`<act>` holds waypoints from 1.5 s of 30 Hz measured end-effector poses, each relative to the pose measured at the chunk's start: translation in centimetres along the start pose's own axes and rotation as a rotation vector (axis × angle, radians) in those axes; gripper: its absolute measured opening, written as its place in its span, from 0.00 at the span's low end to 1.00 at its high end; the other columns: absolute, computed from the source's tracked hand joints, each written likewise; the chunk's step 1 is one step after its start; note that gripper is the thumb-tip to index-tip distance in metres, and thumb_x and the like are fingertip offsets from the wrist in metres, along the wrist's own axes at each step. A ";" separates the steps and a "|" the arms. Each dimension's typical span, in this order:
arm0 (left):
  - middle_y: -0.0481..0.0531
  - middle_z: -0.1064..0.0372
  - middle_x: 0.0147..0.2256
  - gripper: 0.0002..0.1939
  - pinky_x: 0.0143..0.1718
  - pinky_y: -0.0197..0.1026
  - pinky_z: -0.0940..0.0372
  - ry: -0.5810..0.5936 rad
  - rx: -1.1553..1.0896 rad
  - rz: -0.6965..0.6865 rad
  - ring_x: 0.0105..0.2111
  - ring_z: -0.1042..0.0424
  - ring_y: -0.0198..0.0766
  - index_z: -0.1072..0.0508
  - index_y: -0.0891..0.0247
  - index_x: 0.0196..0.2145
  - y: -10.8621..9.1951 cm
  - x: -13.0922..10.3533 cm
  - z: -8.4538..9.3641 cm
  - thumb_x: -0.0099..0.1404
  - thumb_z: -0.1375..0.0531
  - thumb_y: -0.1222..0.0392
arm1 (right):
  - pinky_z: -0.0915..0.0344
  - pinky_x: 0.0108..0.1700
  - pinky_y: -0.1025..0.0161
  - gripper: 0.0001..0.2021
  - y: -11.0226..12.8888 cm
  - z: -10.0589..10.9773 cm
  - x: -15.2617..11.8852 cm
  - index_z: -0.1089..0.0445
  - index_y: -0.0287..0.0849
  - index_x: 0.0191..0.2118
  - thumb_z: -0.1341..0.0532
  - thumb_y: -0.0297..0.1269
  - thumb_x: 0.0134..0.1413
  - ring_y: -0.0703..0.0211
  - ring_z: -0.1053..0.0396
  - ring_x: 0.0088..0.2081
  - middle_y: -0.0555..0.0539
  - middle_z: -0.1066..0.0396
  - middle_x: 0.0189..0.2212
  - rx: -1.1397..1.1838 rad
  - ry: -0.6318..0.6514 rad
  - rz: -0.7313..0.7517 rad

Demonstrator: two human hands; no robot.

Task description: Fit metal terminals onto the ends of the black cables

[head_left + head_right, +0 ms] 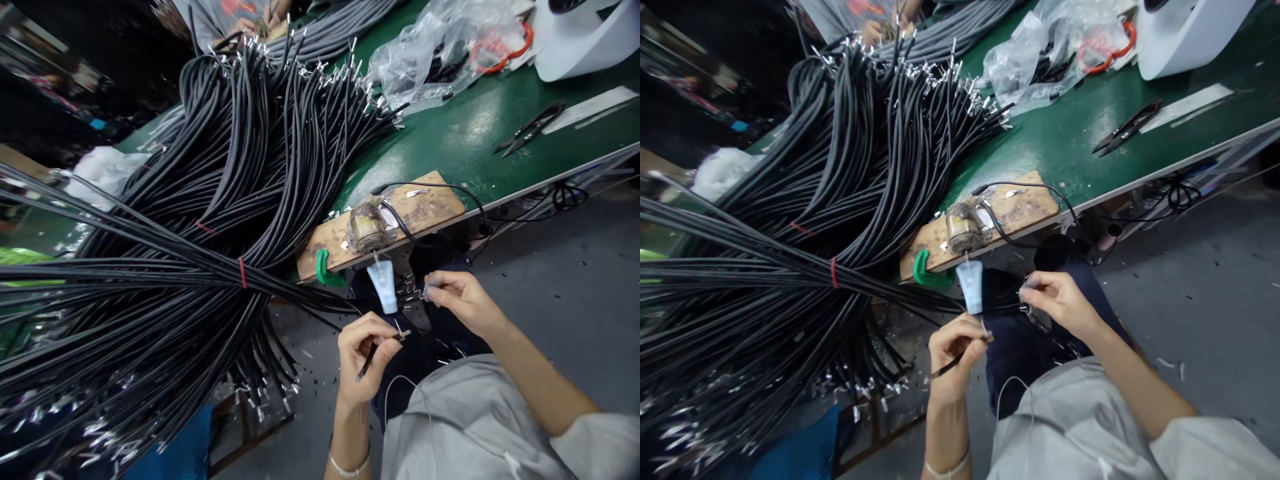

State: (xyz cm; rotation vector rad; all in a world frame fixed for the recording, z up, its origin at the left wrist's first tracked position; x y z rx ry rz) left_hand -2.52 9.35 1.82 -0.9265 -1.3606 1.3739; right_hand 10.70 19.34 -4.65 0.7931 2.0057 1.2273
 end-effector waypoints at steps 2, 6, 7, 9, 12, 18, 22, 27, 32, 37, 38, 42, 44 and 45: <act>0.52 0.30 0.24 0.07 0.24 0.36 0.44 0.036 0.050 0.005 0.23 0.35 0.34 0.23 0.64 0.28 -0.1 0.1 -0.4 0.61 0.36 0.59 | 0.49 0.24 0.67 0.19 0.2 -1.5 -0.1 0.34 0.39 0.22 0.31 0.48 0.46 0.68 0.46 0.22 0.54 0.43 0.19 -0.070 0.095 -0.008; 0.51 0.34 0.21 0.09 0.23 0.36 0.46 0.215 0.173 0.042 0.21 0.39 0.33 0.24 0.66 0.26 -0.3 0.3 -2.0 0.62 0.37 0.60 | 0.51 0.21 0.69 0.21 -1.3 -7.5 -1.0 0.33 0.37 0.20 0.34 0.51 0.47 0.70 0.46 0.19 0.54 0.39 0.16 -0.132 0.655 -0.147; 0.50 0.35 0.20 0.09 0.23 0.36 0.46 0.254 0.196 0.043 0.20 0.39 0.32 0.24 0.66 0.25 -0.3 0.3 -2.3 0.62 0.38 0.61 | 0.52 0.20 0.69 0.22 -1.6 -8.5 -1.4 0.34 0.36 0.19 0.34 0.51 0.48 0.70 0.46 0.18 0.54 0.39 0.15 -0.142 0.765 -0.171; 0.50 0.35 0.21 0.08 0.23 0.36 0.46 0.255 0.237 0.028 0.21 0.39 0.32 0.25 0.66 0.25 -0.5 0.2 -2.3 0.62 0.38 0.62 | 0.54 0.20 0.69 0.22 -1.6 -9.0 -1.0 0.35 0.37 0.17 0.35 0.50 0.49 0.71 0.48 0.17 0.54 0.41 0.13 -0.174 0.776 -0.146; 0.48 0.36 0.21 0.06 0.24 0.36 0.46 0.096 0.261 -0.028 0.22 0.39 0.32 0.26 0.65 0.26 -1.1 -0.1 -0.8 0.61 0.37 0.63 | 0.53 0.21 0.68 0.22 0.6 -6.4 1.4 0.36 0.37 0.16 0.35 0.48 0.50 0.70 0.49 0.19 0.55 0.43 0.14 -0.242 0.370 0.033; 0.48 0.33 0.23 0.03 0.25 0.35 0.42 -0.096 0.197 -0.130 0.23 0.36 0.32 0.25 0.64 0.27 -2.3 -0.3 0.7 0.59 0.35 0.65 | 0.44 0.27 0.66 0.30 4.3 -5.5 2.7 0.34 0.38 0.21 0.48 0.61 0.58 0.65 0.42 0.24 0.51 0.39 0.19 -0.250 0.089 0.209; 0.48 0.32 0.22 0.04 0.25 0.34 0.40 -0.152 0.167 -0.160 0.23 0.34 0.33 0.25 0.64 0.27 -2.9 0.3 1.3 0.58 0.34 0.63 | 0.44 0.27 0.66 0.32 4.2 -7.1 3.5 0.36 0.38 0.22 0.50 0.65 0.56 0.65 0.42 0.24 0.51 0.41 0.19 -0.188 0.173 0.152; 0.48 0.31 0.23 0.04 0.25 0.33 0.41 -0.175 0.139 -0.150 0.23 0.34 0.33 0.24 0.63 0.27 -2.9 0.9 1.5 0.59 0.35 0.63 | 0.47 0.25 0.68 0.27 4.1 -7.7 4.0 0.35 0.38 0.21 0.37 0.60 0.48 0.68 0.44 0.22 0.53 0.41 0.19 0.020 0.169 0.058; 0.49 0.32 0.23 0.07 0.22 0.31 0.43 -0.136 0.108 -0.052 0.22 0.35 0.31 0.24 0.64 0.27 -2.0 1.6 0.8 0.62 0.37 0.62 | 0.46 0.23 0.69 0.23 2.9 -8.7 3.9 0.31 0.37 0.21 0.31 0.56 0.42 0.69 0.42 0.21 0.52 0.37 0.18 0.324 0.205 -0.074; 0.48 0.33 0.23 0.07 0.21 0.31 0.45 -0.122 0.067 -0.062 0.21 0.37 0.30 0.24 0.64 0.27 -2.1 1.4 0.7 0.61 0.36 0.61 | 0.39 0.27 0.67 0.28 -0.2 -7.4 3.7 0.27 0.36 0.25 0.37 0.62 0.47 0.65 0.37 0.23 0.48 0.32 0.20 0.427 0.218 -0.162; 0.48 0.32 0.23 0.06 0.21 0.31 0.44 -0.112 0.059 -0.071 0.22 0.36 0.30 0.24 0.64 0.27 -2.1 1.2 0.7 0.61 0.36 0.61 | 0.39 0.28 0.66 0.28 -0.7 -6.4 3.6 0.27 0.35 0.26 0.39 0.62 0.49 0.64 0.36 0.24 0.48 0.32 0.20 0.416 0.192 -0.153; 0.49 0.31 0.23 0.06 0.21 0.31 0.42 -0.067 -0.024 -0.052 0.21 0.35 0.30 0.23 0.64 0.27 -1.0 0.4 0.5 0.60 0.35 0.60 | 0.41 0.29 0.67 0.20 -0.8 -1.5 2.4 0.26 0.37 0.30 0.36 0.53 0.53 0.65 0.37 0.26 0.49 0.31 0.22 0.203 0.030 -0.025; 0.51 0.29 0.25 0.08 0.19 0.31 0.41 0.005 -0.085 0.085 0.19 0.34 0.29 0.23 0.65 0.28 0.9 0.1 -0.4 0.62 0.37 0.59 | 0.42 0.29 0.66 0.14 0.7 -0.1 1.1 0.27 0.39 0.29 0.35 0.46 0.54 0.65 0.38 0.26 0.50 0.32 0.23 0.010 -0.043 0.090; 0.52 0.28 0.26 0.08 0.19 0.31 0.40 0.037 -0.098 0.183 0.18 0.33 0.29 0.22 0.65 0.29 2.2 0.0 -1.0 0.63 0.38 0.59 | 0.42 0.30 0.66 0.12 1.8 -0.2 0.3 0.27 0.39 0.28 0.35 0.43 0.55 0.64 0.38 0.26 0.50 0.33 0.23 -0.102 -0.050 0.167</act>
Point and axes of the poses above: each hand's wrist, its own x-axis towards the middle knuckle, its own z-axis out of the back of the hand, y = z × x, the point moved 10 cm from there along x, towards the middle knuckle
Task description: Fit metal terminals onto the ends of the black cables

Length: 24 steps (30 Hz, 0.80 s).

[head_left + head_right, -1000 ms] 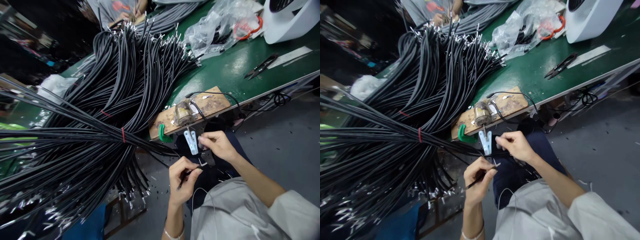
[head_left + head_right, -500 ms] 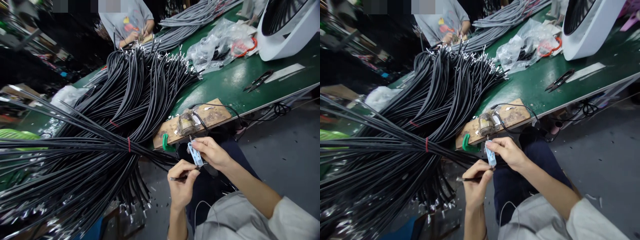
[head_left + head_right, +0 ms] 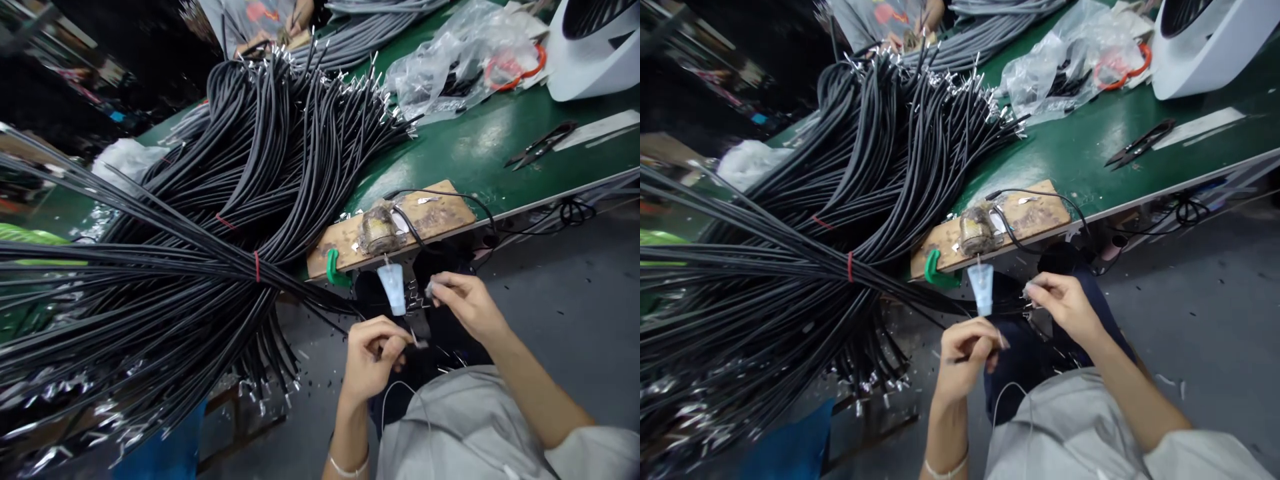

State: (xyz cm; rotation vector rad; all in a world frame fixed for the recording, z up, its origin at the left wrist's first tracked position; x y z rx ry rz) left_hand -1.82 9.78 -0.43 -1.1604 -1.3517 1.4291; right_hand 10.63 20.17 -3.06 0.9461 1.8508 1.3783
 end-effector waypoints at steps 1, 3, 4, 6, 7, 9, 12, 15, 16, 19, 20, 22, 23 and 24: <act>0.53 0.28 0.28 0.08 0.20 0.32 0.38 0.011 0.007 0.098 0.19 0.31 0.30 0.22 0.66 0.30 1.3 0.1 -0.3 0.62 0.38 0.59 | 0.41 0.31 0.65 0.10 1.4 -0.6 -0.6 0.27 0.40 0.29 0.34 0.41 0.54 0.63 0.38 0.28 0.50 0.32 0.24 -0.115 0.020 0.092; 0.53 0.27 0.27 0.06 0.23 0.33 0.35 -0.018 0.077 0.228 0.23 0.29 0.33 0.23 0.67 0.30 2.9 0.1 -0.5 0.59 0.36 0.61 | 0.40 0.35 0.62 0.07 4.0 -3.0 -2.0 0.27 0.39 0.31 0.31 0.37 0.50 0.59 0.37 0.32 0.48 0.31 0.27 -0.330 0.106 0.293; 0.52 0.28 0.26 0.04 0.25 0.32 0.35 -0.047 0.122 0.243 0.24 0.29 0.33 0.23 0.68 0.30 3.1 0.2 -0.4 0.57 0.34 0.63 | 0.40 0.37 0.60 0.07 5.0 -4.3 -2.7 0.27 0.39 0.32 0.30 0.35 0.49 0.58 0.37 0.33 0.47 0.30 0.27 -0.411 0.141 0.381; 0.49 0.30 0.24 0.03 0.25 0.31 0.38 -0.100 0.173 0.212 0.24 0.32 0.31 0.25 0.67 0.28 2.7 0.2 -0.2 0.54 0.34 0.67 | 0.40 0.37 0.59 0.03 6.2 -5.8 -3.4 0.28 0.37 0.33 0.33 0.30 0.52 0.58 0.38 0.33 0.47 0.31 0.27 -0.485 0.132 0.493; 0.48 0.32 0.24 0.02 0.25 0.31 0.39 -0.124 0.170 0.182 0.24 0.33 0.31 0.25 0.67 0.27 2.3 0.1 -0.1 0.54 0.35 0.67 | 0.40 0.36 0.60 0.02 6.4 -6.0 -3.5 0.29 0.37 0.31 0.35 0.28 0.54 0.59 0.39 0.31 0.47 0.32 0.25 -0.483 0.098 0.515; 0.48 0.34 0.26 0.03 0.26 0.31 0.40 -0.169 0.137 0.117 0.25 0.34 0.30 0.26 0.66 0.29 1.5 -0.4 0.1 0.57 0.35 0.65 | 0.42 0.32 0.61 0.07 6.2 -5.7 -3.2 0.32 0.38 0.27 0.37 0.26 0.55 0.61 0.41 0.28 0.49 0.36 0.22 -0.445 0.028 0.507; 0.47 0.38 0.28 0.05 0.26 0.30 0.42 -0.223 0.133 0.047 0.26 0.37 0.29 0.27 0.65 0.31 0.5 -1.3 0.4 0.62 0.38 0.60 | 0.46 0.29 0.63 0.14 5.5 -4.8 -2.9 0.39 0.40 0.21 0.37 0.26 0.54 0.63 0.45 0.26 0.52 0.43 0.19 -0.385 -0.053 0.475; 0.47 0.39 0.28 0.09 0.26 0.31 0.43 -0.251 0.161 0.068 0.26 0.38 0.29 0.29 0.65 0.31 0.5 -1.8 0.2 0.66 0.41 0.57 | 0.49 0.29 0.62 0.17 5.5 -4.4 -3.5 0.44 0.41 0.20 0.39 0.23 0.54 0.63 0.49 0.25 0.54 0.49 0.19 -0.429 -0.178 0.542; 0.47 0.39 0.28 0.10 0.27 0.31 0.43 -0.253 0.161 0.089 0.26 0.39 0.29 0.29 0.65 0.31 0.7 -1.8 0.1 0.67 0.42 0.55 | 0.49 0.29 0.62 0.16 5.7 -4.4 -3.9 0.44 0.41 0.20 0.39 0.22 0.54 0.63 0.50 0.26 0.54 0.49 0.19 -0.456 -0.220 0.587; 0.47 0.40 0.28 0.12 0.27 0.32 0.43 -0.260 0.134 0.126 0.27 0.39 0.30 0.31 0.64 0.31 1.2 -1.8 -0.1 0.67 0.43 0.53 | 0.46 0.31 0.61 0.11 5.8 -4.6 -4.6 0.37 0.40 0.24 0.40 0.20 0.53 0.62 0.47 0.27 0.51 0.42 0.21 -0.435 -0.266 0.665; 0.47 0.40 0.29 0.13 0.27 0.32 0.44 -0.272 0.121 0.123 0.27 0.40 0.30 0.31 0.64 0.31 1.2 -1.8 -0.1 0.67 0.43 0.52 | 0.45 0.32 0.61 0.09 5.4 -4.7 -4.4 0.34 0.39 0.26 0.41 0.21 0.54 0.62 0.45 0.28 0.50 0.39 0.22 -0.376 -0.239 0.638; 0.47 0.41 0.29 0.12 0.27 0.32 0.44 -0.297 0.096 0.103 0.27 0.40 0.30 0.31 0.64 0.32 1.1 -1.7 0.2 0.67 0.42 0.51 | 0.42 0.32 0.60 0.08 4.0 -4.8 -3.6 0.30 0.39 0.29 0.42 0.24 0.57 0.60 0.42 0.29 0.48 0.35 0.24 -0.207 -0.154 0.506; 0.47 0.41 0.29 0.12 0.27 0.32 0.45 -0.307 0.088 0.091 0.27 0.41 0.30 0.31 0.63 0.32 1.1 -1.7 0.3 0.67 0.42 0.51 | 0.42 0.33 0.60 0.09 3.2 -4.8 -3.2 0.29 0.39 0.29 0.43 0.26 0.59 0.60 0.41 0.30 0.48 0.34 0.24 -0.107 -0.114 0.423; 0.46 0.42 0.29 0.12 0.26 0.32 0.45 -0.311 0.087 0.079 0.26 0.41 0.30 0.31 0.63 0.32 0.9 -1.6 0.4 0.67 0.42 0.51 | 0.41 0.32 0.60 0.10 2.3 -4.9 -2.8 0.29 0.39 0.28 0.43 0.29 0.60 0.60 0.40 0.30 0.48 0.35 0.24 -0.003 -0.085 0.339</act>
Point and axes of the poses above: each hand's wrist, its own x-axis towards the middle knuckle, its own z-axis out of the back of the hand, y = z × x, the point moved 10 cm from there along x, towards the middle knuckle
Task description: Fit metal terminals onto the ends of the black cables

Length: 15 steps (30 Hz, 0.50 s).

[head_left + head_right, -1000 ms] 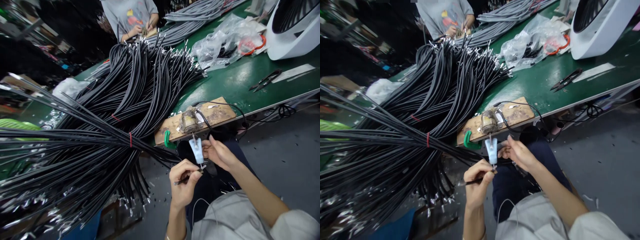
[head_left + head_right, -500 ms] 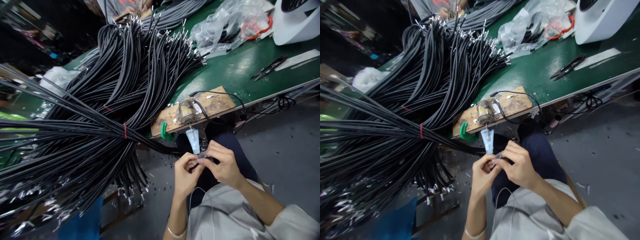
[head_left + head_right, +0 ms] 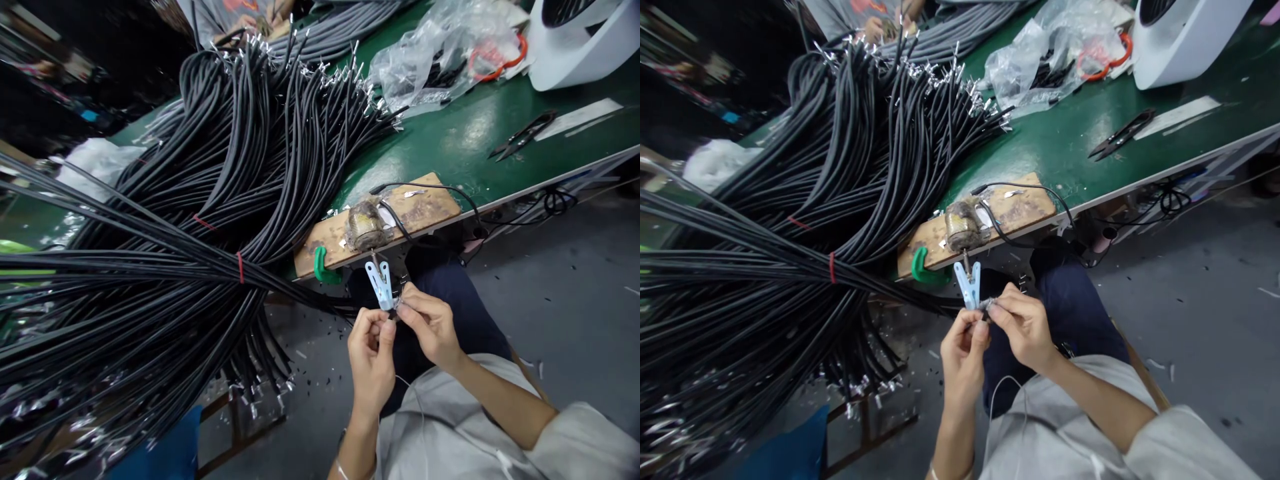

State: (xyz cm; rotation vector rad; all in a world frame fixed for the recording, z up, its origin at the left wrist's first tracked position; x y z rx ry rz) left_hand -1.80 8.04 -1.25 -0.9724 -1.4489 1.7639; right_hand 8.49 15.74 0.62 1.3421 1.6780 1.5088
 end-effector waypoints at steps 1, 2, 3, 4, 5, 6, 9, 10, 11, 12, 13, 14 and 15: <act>0.46 0.42 0.29 0.12 0.26 0.32 0.45 0.001 0.004 -0.011 0.26 0.41 0.30 0.30 0.63 0.32 -0.2 0.1 0.0 0.67 0.42 0.52 | 0.41 0.32 0.61 0.12 -0.9 -0.1 0.0 0.29 0.39 0.26 0.42 0.31 0.60 0.60 0.40 0.29 0.48 0.36 0.23 0.104 -0.002 -0.086; 0.46 0.42 0.29 0.12 0.26 0.32 0.45 0.006 0.016 -0.025 0.26 0.41 0.30 0.30 0.63 0.32 -0.4 0.1 0.0 0.67 0.42 0.52 | 0.41 0.32 0.61 0.13 -1.7 -0.2 -0.1 0.29 0.39 0.24 0.41 0.33 0.59 0.60 0.40 0.29 0.49 0.37 0.23 0.208 -0.012 -0.166; 0.47 0.42 0.28 0.12 0.25 0.32 0.46 0.011 0.036 -0.043 0.26 0.41 0.31 0.30 0.63 0.31 -0.6 0.2 0.0 0.67 0.42 0.52 | 0.40 0.32 0.62 0.13 -2.4 -0.4 -0.2 0.30 0.39 0.22 0.40 0.35 0.58 0.61 0.40 0.28 0.49 0.38 0.22 0.305 -0.021 -0.238; 0.47 0.41 0.28 0.13 0.25 0.33 0.46 0.018 0.060 -0.063 0.26 0.41 0.31 0.29 0.63 0.30 -0.9 0.2 0.0 0.67 0.43 0.52 | 0.40 0.31 0.62 0.14 -3.0 -0.7 -0.2 0.31 0.39 0.21 0.39 0.37 0.56 0.61 0.39 0.27 0.49 0.38 0.22 0.387 -0.029 -0.300; 0.47 0.41 0.27 0.14 0.25 0.33 0.46 0.026 0.086 -0.083 0.26 0.40 0.31 0.29 0.64 0.29 -1.2 0.2 0.0 0.68 0.43 0.53 | 0.40 0.30 0.63 0.14 -3.5 -0.9 -0.3 0.31 0.39 0.20 0.38 0.38 0.54 0.62 0.39 0.27 0.50 0.39 0.21 0.447 -0.030 -0.350; 0.47 0.41 0.27 0.14 0.25 0.33 0.46 0.038 0.110 -0.099 0.26 0.40 0.32 0.29 0.64 0.28 -1.5 0.3 0.0 0.68 0.44 0.53 | 0.40 0.30 0.63 0.14 -3.8 -1.2 -0.3 0.32 0.39 0.20 0.37 0.39 0.53 0.63 0.39 0.26 0.50 0.39 0.21 0.484 -0.020 -0.385; 0.47 0.40 0.25 0.16 0.24 0.34 0.46 0.088 0.139 -0.103 0.25 0.40 0.32 0.29 0.65 0.27 -1.9 0.4 -0.1 0.69 0.45 0.54 | 0.40 0.28 0.64 0.15 -4.0 -1.5 -0.1 0.32 0.38 0.19 0.36 0.40 0.53 0.64 0.38 0.24 0.50 0.38 0.21 0.467 0.060 -0.402; 0.47 0.40 0.25 0.16 0.23 0.34 0.47 0.099 0.139 -0.093 0.24 0.40 0.31 0.29 0.65 0.27 -1.9 0.5 0.0 0.69 0.45 0.54 | 0.39 0.28 0.65 0.15 -3.8 -1.3 0.0 0.31 0.38 0.21 0.37 0.40 0.54 0.64 0.37 0.25 0.50 0.37 0.22 0.442 0.077 -0.389; 0.47 0.40 0.25 0.16 0.23 0.33 0.48 0.102 0.140 -0.084 0.23 0.41 0.31 0.29 0.65 0.27 -1.9 0.5 0.1 0.69 0.45 0.54 | 0.38 0.29 0.65 0.13 -3.7 -1.1 0.1 0.29 0.38 0.23 0.37 0.40 0.55 0.63 0.36 0.26 0.49 0.35 0.23 0.418 0.085 -0.377; 0.47 0.40 0.25 0.16 0.22 0.33 0.48 0.097 0.143 -0.077 0.22 0.42 0.30 0.29 0.65 0.26 -1.9 0.6 0.2 0.69 0.45 0.53 | 0.36 0.30 0.65 0.10 -3.5 -0.8 0.2 0.27 0.39 0.28 0.36 0.40 0.54 0.63 0.34 0.27 0.49 0.33 0.24 0.392 0.084 -0.370; 0.47 0.40 0.25 0.16 0.21 0.33 0.49 0.091 0.150 -0.077 0.22 0.42 0.30 0.29 0.65 0.26 -2.0 0.6 0.3 0.68 0.44 0.53 | 0.35 0.31 0.64 0.08 -3.3 -0.5 0.2 0.26 0.40 0.33 0.35 0.40 0.52 0.62 0.32 0.28 0.49 0.31 0.26 0.362 0.078 -0.369; 0.47 0.40 0.24 0.16 0.21 0.33 0.50 0.087 0.163 -0.082 0.21 0.43 0.30 0.29 0.65 0.26 -2.1 0.7 0.3 0.68 0.44 0.54 | 0.33 0.32 0.64 0.11 -3.1 -0.2 0.3 0.27 0.41 0.39 0.33 0.39 0.49 0.62 0.31 0.29 0.49 0.29 0.27 0.326 0.066 -0.369; 0.47 0.40 0.24 0.16 0.21 0.34 0.50 0.090 0.179 -0.092 0.21 0.43 0.29 0.28 0.66 0.26 -2.3 0.7 0.2 0.67 0.43 0.54 | 0.32 0.33 0.64 0.15 -2.9 0.0 0.4 0.28 0.41 0.42 0.32 0.39 0.47 0.61 0.30 0.29 0.49 0.28 0.27 0.282 0.054 -0.372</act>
Point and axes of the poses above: each hand's wrist, its own x-axis towards the middle knuckle, its own z-axis out of the back of the hand, y = z × x, the point moved 10 cm from there along x, towards the middle knuckle
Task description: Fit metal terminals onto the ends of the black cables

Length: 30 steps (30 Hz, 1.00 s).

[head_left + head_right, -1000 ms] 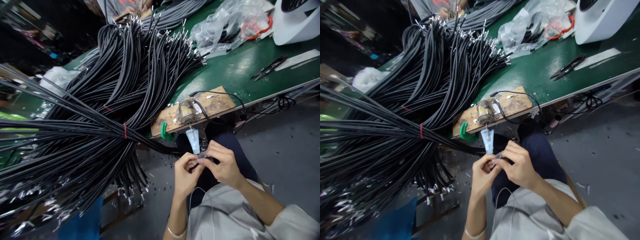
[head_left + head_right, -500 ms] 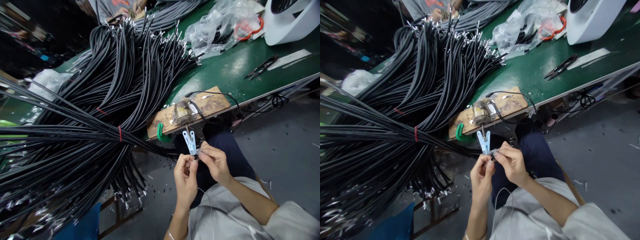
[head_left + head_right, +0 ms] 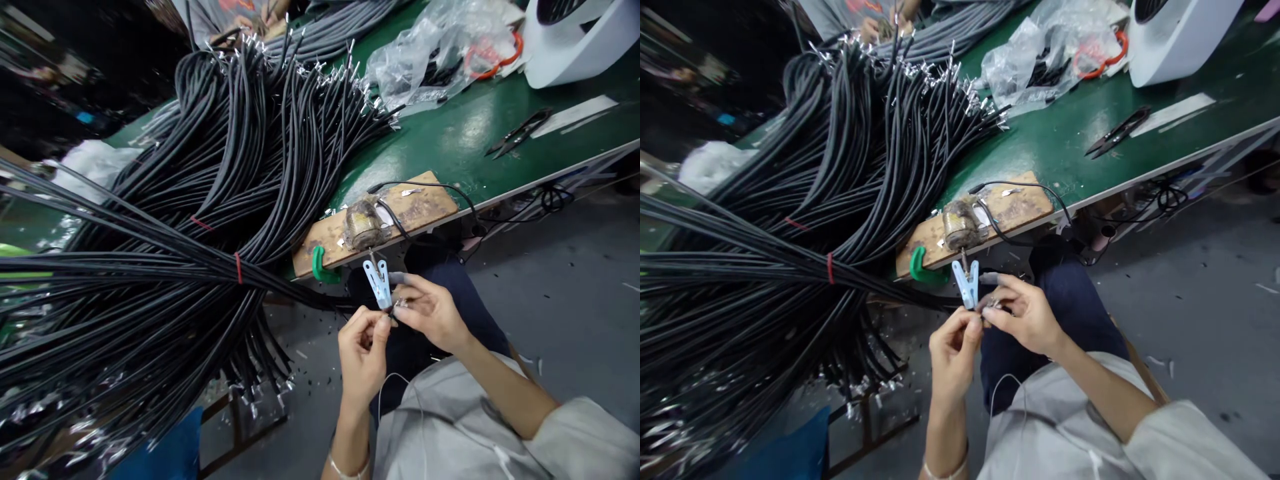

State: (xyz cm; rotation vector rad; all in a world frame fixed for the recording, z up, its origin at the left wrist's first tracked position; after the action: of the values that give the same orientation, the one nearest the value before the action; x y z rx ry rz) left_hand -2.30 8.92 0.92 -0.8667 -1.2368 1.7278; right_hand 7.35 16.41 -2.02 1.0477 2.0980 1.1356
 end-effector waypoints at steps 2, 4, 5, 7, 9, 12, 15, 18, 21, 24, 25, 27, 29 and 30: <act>0.46 0.41 0.23 0.14 0.21 0.34 0.50 0.022 0.047 -0.026 0.21 0.44 0.30 0.28 0.66 0.25 -0.3 0.0 -0.4 0.66 0.41 0.55 | 0.32 0.32 0.64 0.15 0.6 0.4 0.1 0.29 0.41 0.42 0.32 0.38 0.47 0.62 0.30 0.27 0.50 0.29 0.24 -0.088 -0.057 0.005; 0.47 0.40 0.23 0.14 0.22 0.34 0.49 0.048 0.102 -0.053 0.22 0.43 0.30 0.28 0.66 0.25 -0.6 -0.1 -1.0 0.65 0.40 0.56 | 0.32 0.28 0.66 0.11 0.9 0.9 0.3 0.29 0.40 0.37 0.33 0.40 0.49 0.64 0.32 0.23 0.53 0.33 0.20 -0.136 -0.115 0.008; 0.47 0.39 0.23 0.14 0.23 0.34 0.49 0.058 0.124 -0.063 0.22 0.42 0.31 0.28 0.66 0.25 -0.7 -0.1 -1.2 0.65 0.41 0.56 | 0.33 0.27 0.67 0.11 1.0 1.3 0.4 0.29 0.40 0.36 0.34 0.41 0.50 0.64 0.33 0.21 0.54 0.34 0.18 -0.141 -0.136 0.005; 0.48 0.38 0.23 0.15 0.24 0.34 0.47 0.063 0.149 -0.070 0.23 0.40 0.31 0.28 0.66 0.25 -0.7 -0.1 -1.4 0.67 0.43 0.57 | 0.33 0.28 0.67 0.12 0.9 1.7 0.7 0.29 0.39 0.37 0.35 0.43 0.53 0.65 0.32 0.22 0.54 0.34 0.18 -0.124 -0.129 -0.003; 0.48 0.38 0.23 0.16 0.25 0.34 0.47 0.060 0.150 -0.065 0.23 0.40 0.32 0.29 0.65 0.24 -0.6 -0.1 -1.2 0.68 0.45 0.56 | 0.30 0.33 0.66 0.14 0.9 1.4 0.9 0.29 0.38 0.40 0.34 0.43 0.51 0.62 0.28 0.29 0.49 0.27 0.25 -0.074 -0.029 0.001; 0.47 0.39 0.23 0.19 0.25 0.34 0.47 0.069 0.117 -0.035 0.23 0.40 0.32 0.31 0.65 0.23 -0.2 0.0 -1.0 0.69 0.47 0.54 | 0.28 0.41 0.63 0.17 0.7 0.2 0.6 0.28 0.40 0.42 0.29 0.36 0.44 0.58 0.25 0.38 0.44 0.23 0.36 0.012 0.143 0.004; 0.47 0.40 0.22 0.20 0.24 0.34 0.47 0.077 0.060 0.011 0.22 0.41 0.31 0.32 0.65 0.23 0.5 0.0 -0.9 0.69 0.47 0.52 | 0.26 0.39 0.61 0.15 0.0 1.0 0.4 0.29 0.41 0.37 0.27 0.33 0.41 0.57 0.23 0.34 0.46 0.22 0.30 0.057 0.037 -0.049; 0.46 0.40 0.22 0.17 0.22 0.34 0.48 0.047 0.012 0.008 0.21 0.43 0.30 0.31 0.65 0.24 0.5 -0.1 -0.7 0.67 0.44 0.52 | 0.25 0.34 0.60 0.18 -0.4 1.8 0.3 0.29 0.41 0.33 0.25 0.34 0.34 0.56 0.24 0.28 0.48 0.23 0.24 0.039 -0.090 -0.082; 0.46 0.41 0.22 0.14 0.22 0.34 0.48 0.009 0.058 -0.076 0.21 0.43 0.30 0.31 0.65 0.24 -0.5 -0.3 -0.3 0.66 0.42 0.56 | 0.26 0.35 0.62 0.18 0.4 1.7 0.2 0.28 0.40 0.37 0.26 0.35 0.37 0.57 0.24 0.29 0.49 0.23 0.25 -0.100 -0.058 -0.042; 0.46 0.40 0.22 0.11 0.24 0.34 0.48 0.047 0.208 -0.179 0.22 0.41 0.31 0.30 0.64 0.24 -1.7 -0.4 -0.4 0.65 0.41 0.61 | 0.29 0.34 0.65 0.14 0.6 1.4 0.2 0.27 0.38 0.38 0.29 0.35 0.43 0.59 0.25 0.30 0.48 0.24 0.27 -0.299 0.066 -0.080; 0.46 0.39 0.23 0.10 0.24 0.34 0.48 0.083 0.253 -0.204 0.23 0.41 0.31 0.30 0.64 0.25 -1.9 -0.5 -0.6 0.64 0.41 0.63 | 0.29 0.33 0.66 0.12 0.5 1.4 0.2 0.26 0.38 0.36 0.30 0.36 0.44 0.60 0.26 0.29 0.47 0.24 0.26 -0.352 0.119 -0.111; 0.47 0.38 0.24 0.08 0.24 0.34 0.47 0.164 0.315 -0.231 0.23 0.40 0.32 0.29 0.64 0.27 -1.9 -0.7 -1.1 0.65 0.42 0.65 | 0.31 0.30 0.67 0.09 0.3 1.2 0.3 0.26 0.36 0.32 0.31 0.35 0.45 0.61 0.27 0.27 0.48 0.25 0.24 -0.452 0.220 -0.156; 0.48 0.37 0.25 0.07 0.24 0.35 0.46 0.244 0.344 -0.236 0.23 0.39 0.32 0.28 0.63 0.29 -1.5 -1.0 -1.7 0.65 0.43 0.66 | 0.33 0.28 0.68 0.07 0.2 0.9 0.5 0.26 0.36 0.29 0.32 0.34 0.46 0.62 0.29 0.25 0.49 0.27 0.22 -0.545 0.333 -0.180; 0.48 0.37 0.25 0.08 0.25 0.35 0.46 0.284 0.348 -0.238 0.23 0.39 0.32 0.28 0.63 0.29 -1.3 -1.1 -1.9 0.66 0.43 0.66 | 0.34 0.26 0.68 0.06 -0.1 0.6 0.5 0.26 0.36 0.28 0.32 0.34 0.46 0.63 0.29 0.24 0.49 0.27 0.21 -0.568 0.408 -0.205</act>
State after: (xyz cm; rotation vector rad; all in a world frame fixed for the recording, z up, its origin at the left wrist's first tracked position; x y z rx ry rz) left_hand 0.19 8.90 1.74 -0.6958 -0.7864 1.5079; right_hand 7.45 17.03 -2.43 0.3468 1.9151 1.8018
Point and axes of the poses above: each hand's wrist, its own x-axis towards the middle knuckle, its own z-axis out of the back of the hand, y = z × x, the point moved 10 cm from there along x, towards the middle knuckle
